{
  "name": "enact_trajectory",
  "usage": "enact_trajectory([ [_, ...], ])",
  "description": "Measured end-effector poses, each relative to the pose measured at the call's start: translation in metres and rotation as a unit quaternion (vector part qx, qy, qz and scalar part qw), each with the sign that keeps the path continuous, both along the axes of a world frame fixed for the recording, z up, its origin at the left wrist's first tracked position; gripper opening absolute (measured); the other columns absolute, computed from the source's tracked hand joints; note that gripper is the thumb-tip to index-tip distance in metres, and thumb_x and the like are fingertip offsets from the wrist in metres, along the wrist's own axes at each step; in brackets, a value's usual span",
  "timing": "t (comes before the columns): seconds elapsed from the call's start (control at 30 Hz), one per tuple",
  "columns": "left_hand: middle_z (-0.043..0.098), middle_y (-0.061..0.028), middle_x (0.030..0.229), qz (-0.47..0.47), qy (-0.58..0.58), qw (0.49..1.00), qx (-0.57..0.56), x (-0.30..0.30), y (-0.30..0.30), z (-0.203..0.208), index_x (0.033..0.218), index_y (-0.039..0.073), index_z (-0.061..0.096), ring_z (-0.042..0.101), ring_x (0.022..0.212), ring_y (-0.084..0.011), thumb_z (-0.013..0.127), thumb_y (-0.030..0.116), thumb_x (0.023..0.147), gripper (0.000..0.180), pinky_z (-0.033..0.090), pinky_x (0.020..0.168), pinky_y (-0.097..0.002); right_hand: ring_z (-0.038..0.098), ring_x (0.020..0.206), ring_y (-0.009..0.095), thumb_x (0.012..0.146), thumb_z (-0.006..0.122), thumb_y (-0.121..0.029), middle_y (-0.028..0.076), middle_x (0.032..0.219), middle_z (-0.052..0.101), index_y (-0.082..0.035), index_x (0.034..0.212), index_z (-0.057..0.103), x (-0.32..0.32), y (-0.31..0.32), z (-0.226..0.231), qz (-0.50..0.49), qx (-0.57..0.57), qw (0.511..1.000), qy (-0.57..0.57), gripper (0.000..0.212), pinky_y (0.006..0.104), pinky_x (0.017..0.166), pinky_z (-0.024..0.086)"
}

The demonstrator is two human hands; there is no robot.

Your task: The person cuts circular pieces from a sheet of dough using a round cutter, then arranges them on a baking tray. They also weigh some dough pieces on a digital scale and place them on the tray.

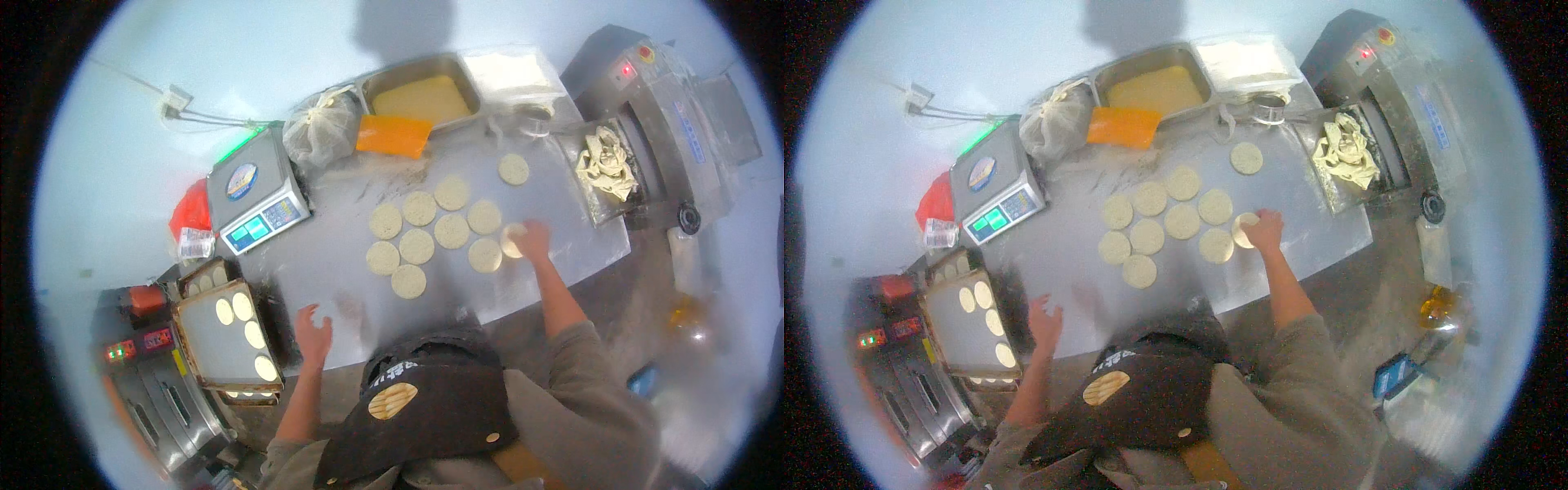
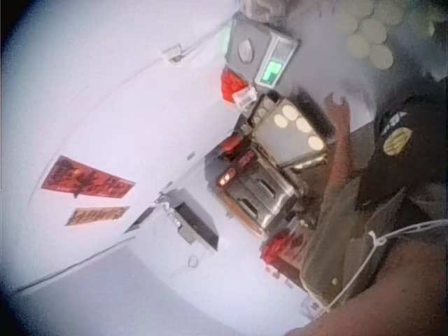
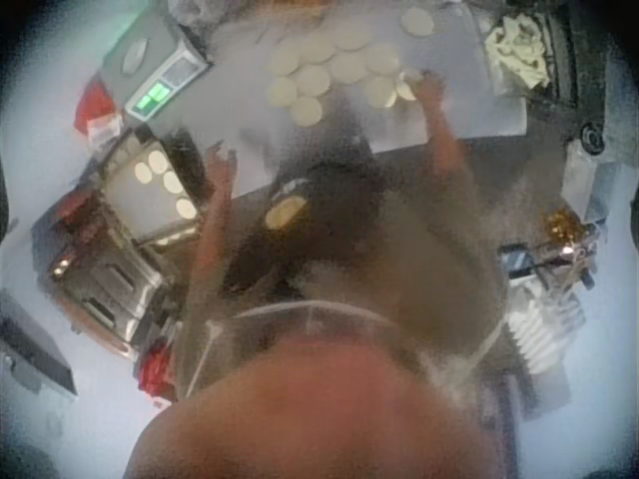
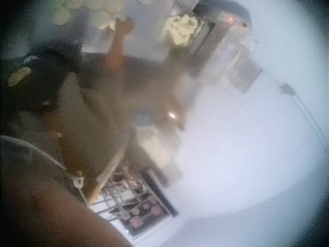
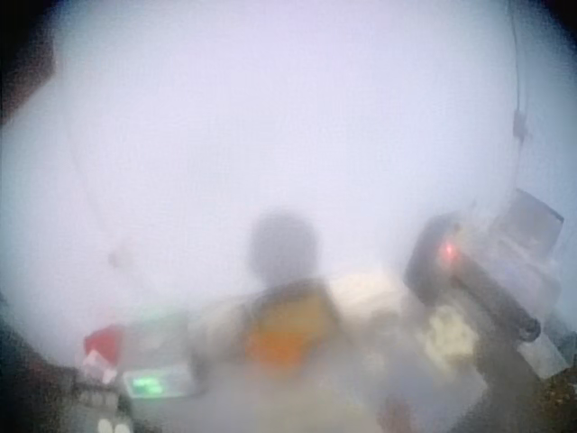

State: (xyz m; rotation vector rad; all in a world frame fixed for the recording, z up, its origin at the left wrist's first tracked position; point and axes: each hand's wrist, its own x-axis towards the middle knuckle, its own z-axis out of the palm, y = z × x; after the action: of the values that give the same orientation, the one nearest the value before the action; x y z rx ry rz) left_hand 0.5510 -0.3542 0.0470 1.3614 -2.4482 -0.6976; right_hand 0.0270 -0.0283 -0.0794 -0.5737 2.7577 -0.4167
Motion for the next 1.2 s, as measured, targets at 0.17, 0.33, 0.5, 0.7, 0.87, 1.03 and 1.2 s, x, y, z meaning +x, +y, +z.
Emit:
enact_trajectory([
  [0.17,0.065,-0.0150,0.117,-0.092,0.053,0.986,0.125,-0.140,0.033,-0.014,0.117,0.006,0.066,0.063,0.112,-0.0340,0.075,0.010,0.077,0.041,0.051,0.097,-0.0411,0.062,0.112,0.039,0.071,0.086,-0.038,0.020,0.115,0.068,-0.001,0.115,0.065,-0.013,0.008,0.004,0.000,-0.017,0.997,-0.076,0.061,0.0471,0.096,0.050],
  [0.33,0.062,-0.0132,0.134,-0.152,0.058,0.947,0.278,-0.247,0.066,-0.023,0.133,0.007,0.062,0.062,0.121,-0.0274,0.075,0.015,0.084,0.051,0.052,0.099,-0.0411,0.069,0.098,0.035,0.074,0.085,-0.031,0.018,0.103,0.071,0.000,0.111,0.064,-0.003,0.006,0.058,0.010,-0.168,0.978,-0.125,0.053,0.0459,0.085,0.055],
  [0.5,0.052,-0.0110,0.151,-0.136,0.250,0.720,0.633,-0.320,0.102,-0.033,0.149,0.008,0.046,0.053,0.136,-0.0274,0.071,0.028,0.094,0.064,0.046,0.109,-0.0413,0.071,0.100,0.025,0.083,0.081,-0.030,0.015,0.109,0.073,0.000,0.119,0.064,0.010,-0.018,0.154,-0.007,-0.281,0.914,-0.293,0.050,0.0399,0.087,0.056],
  [0.7,0.051,-0.0118,0.151,-0.012,0.287,0.576,0.766,-0.348,0.108,-0.027,0.152,0.008,0.040,0.052,0.136,-0.0302,0.059,0.025,0.102,0.057,0.047,0.111,-0.0460,0.070,0.104,0.028,0.090,0.074,-0.030,0.017,0.117,0.071,-0.001,0.130,0.063,-0.044,-0.061,0.129,-0.007,-0.326,0.853,-0.408,0.050,0.0389,0.092,0.056],
  [0.87,0.054,-0.0133,0.146,0.061,0.270,0.648,0.709,-0.316,0.073,-0.030,0.149,0.005,0.041,0.057,0.130,-0.0317,0.057,0.017,0.102,0.052,0.050,0.107,-0.0504,0.058,0.124,0.039,0.082,0.077,-0.039,0.022,0.131,0.064,-0.004,0.129,0.067,-0.134,-0.106,0.023,-0.046,-0.163,0.985,0.021,0.060,0.0465,0.108,0.045],
  [1.03,0.055,-0.0150,0.145,0.085,0.311,0.674,0.665,-0.255,0.016,-0.030,0.148,0.001,0.041,0.055,0.133,-0.0343,0.058,0.017,0.102,0.052,0.047,0.110,-0.0550,0.059,0.123,0.037,0.074,0.081,-0.043,0.020,0.128,0.066,-0.004,0.125,0.069,-0.168,-0.112,-0.022,-0.005,-0.048,0.997,0.063,0.066,0.0477,0.107,0.045],
  [1.2,0.059,-0.0148,0.139,0.200,0.354,0.719,0.564,-0.193,-0.046,-0.018,0.145,0.000,0.046,0.058,0.130,-0.0314,0.058,0.020,0.104,0.047,0.049,0.109,-0.0492,0.070,0.094,0.036,0.076,0.080,-0.025,0.019,0.101,0.073,0.000,0.109,0.068,-0.178,-0.100,-0.010,-0.015,-0.152,0.986,-0.064,0.042,0.0456,0.086,0.053],
])
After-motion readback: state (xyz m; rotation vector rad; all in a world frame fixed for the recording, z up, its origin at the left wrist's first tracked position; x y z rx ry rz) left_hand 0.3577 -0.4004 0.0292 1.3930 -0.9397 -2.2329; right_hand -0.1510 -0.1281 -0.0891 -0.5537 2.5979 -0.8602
